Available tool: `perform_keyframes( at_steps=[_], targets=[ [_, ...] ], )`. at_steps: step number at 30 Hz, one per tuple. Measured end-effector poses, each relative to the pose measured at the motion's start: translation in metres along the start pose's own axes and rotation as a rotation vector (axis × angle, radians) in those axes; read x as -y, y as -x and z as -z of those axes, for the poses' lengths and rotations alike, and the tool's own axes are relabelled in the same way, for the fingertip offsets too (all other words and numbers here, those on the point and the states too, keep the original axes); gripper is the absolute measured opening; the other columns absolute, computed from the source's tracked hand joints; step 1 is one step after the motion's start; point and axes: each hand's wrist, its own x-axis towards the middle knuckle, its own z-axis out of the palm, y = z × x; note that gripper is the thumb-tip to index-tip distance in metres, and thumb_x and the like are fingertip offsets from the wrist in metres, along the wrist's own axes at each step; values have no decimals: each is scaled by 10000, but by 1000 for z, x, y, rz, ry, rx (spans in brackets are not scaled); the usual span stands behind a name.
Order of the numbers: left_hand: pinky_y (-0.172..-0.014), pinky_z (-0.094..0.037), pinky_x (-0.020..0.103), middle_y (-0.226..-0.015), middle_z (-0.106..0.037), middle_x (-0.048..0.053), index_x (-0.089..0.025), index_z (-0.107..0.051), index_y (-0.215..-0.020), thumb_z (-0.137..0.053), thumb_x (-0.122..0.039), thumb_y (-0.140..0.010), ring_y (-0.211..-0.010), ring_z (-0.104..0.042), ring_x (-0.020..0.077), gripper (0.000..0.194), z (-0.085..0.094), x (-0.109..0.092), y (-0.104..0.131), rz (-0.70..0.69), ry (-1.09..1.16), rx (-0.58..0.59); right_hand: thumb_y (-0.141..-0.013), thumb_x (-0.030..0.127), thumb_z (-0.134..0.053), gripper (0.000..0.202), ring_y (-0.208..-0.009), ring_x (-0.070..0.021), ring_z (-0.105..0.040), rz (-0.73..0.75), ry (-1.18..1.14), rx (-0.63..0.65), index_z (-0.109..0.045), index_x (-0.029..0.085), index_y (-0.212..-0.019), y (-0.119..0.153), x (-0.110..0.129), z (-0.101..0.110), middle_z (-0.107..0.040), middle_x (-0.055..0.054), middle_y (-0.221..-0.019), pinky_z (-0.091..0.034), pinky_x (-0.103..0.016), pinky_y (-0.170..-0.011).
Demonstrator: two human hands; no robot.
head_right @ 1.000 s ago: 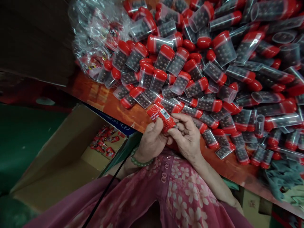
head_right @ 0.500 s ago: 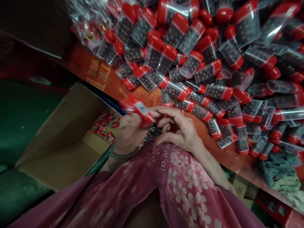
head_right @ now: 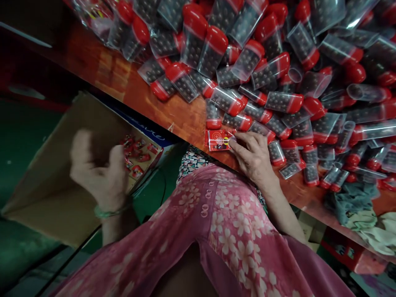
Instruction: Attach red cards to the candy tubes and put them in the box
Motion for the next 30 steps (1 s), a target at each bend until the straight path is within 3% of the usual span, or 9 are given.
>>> perform_keyframes(
  at_steps=[1,3,5,9,12,16,21,24,30],
  targets=[
    [-1137,-534,512,-1467,-674,56,-243,-632,-1412,-765,-304,-933,-1372,-628,280,501,-20,-16,-6,-73,-51,-44,-979,204,-677,326,-1132,-262,-658,-5,-15,-18,-717,346,-1269,2,0,-2,-770,-74,-1227,-527,-491,-969],
    [-1091,-594,478,-1424,-696,114,-212,-639,-1388,-763,-322,-934,-1323,-666,270,483,-61,-50,-16,-327,38,174,-973,181,-676,341,-1110,-255,-667,-2,-41,-48,-726,350,-1265,3,0,-5,-780,-70,-1199,-529,-479,-957],
    [-1096,-598,482,-1386,-706,157,-156,-634,-1346,-719,-345,-964,-1353,-644,284,434,-95,-77,-24,-476,74,330,-967,174,-682,328,-1104,-253,-672,17,-42,-88,-734,332,-1250,3,2,-8,-778,-78,-1202,-534,-469,-948],
    [-1009,-611,414,-1228,-761,154,-110,-688,-1192,-641,-198,-992,-1193,-695,258,223,-130,-101,-30,-615,34,418,-959,165,-684,234,-1095,-258,-678,28,6,-136,-755,279,-1151,-1,7,-10,-766,-94,-1216,-546,-465,-924],
    [-875,-593,359,-1075,-782,119,-108,-719,-1118,-628,-136,-979,-1021,-690,228,168,-136,-100,-32,-646,-11,378,-966,167,-672,168,-1127,-275,-667,8,28,-107,-766,235,-1087,-5,11,-3,-761,-119,-1211,-553,-483,-938],
    [-759,-542,323,-944,-776,71,-132,-725,-1060,-595,-119,-990,-859,-642,190,148,-136,-98,-34,-648,21,341,-982,284,-693,185,-1150,-279,-663,-38,-69,49,-746,230,-1151,-12,11,20,-753,-128,-1237,-562,-508,-981],
    [-748,-542,293,-876,-745,54,-149,-708,-977,-650,-174,-984,-792,-625,161,64,-138,-100,-38,-540,153,379,-998,244,-663,167,-1012,-256,-677,-90,-52,-98,-738,257,-1146,-35,3,35,-782,-79,-1102,-560,-465,-881],
    [-768,-555,306,-916,-747,75,-140,-696,-979,-612,-167,-998,-812,-639,171,91,-137,-102,-40,-536,97,441,-1010,287,-649,173,-1018,-268,-647,-66,62,-90,-723,256,-1164,-60,4,29,-767,-83,-1134,-545,-469,-886],
    [-752,-542,340,-887,-703,82,-95,-689,-1079,-575,-132,-989,-808,-602,213,150,-131,-109,-39,-585,-119,535,-993,325,-671,259,-1074,-330,-619,-68,246,79,-675,189,-1212,-113,8,0,-709,-138,-1127,-558,-533,-927]
  ],
)
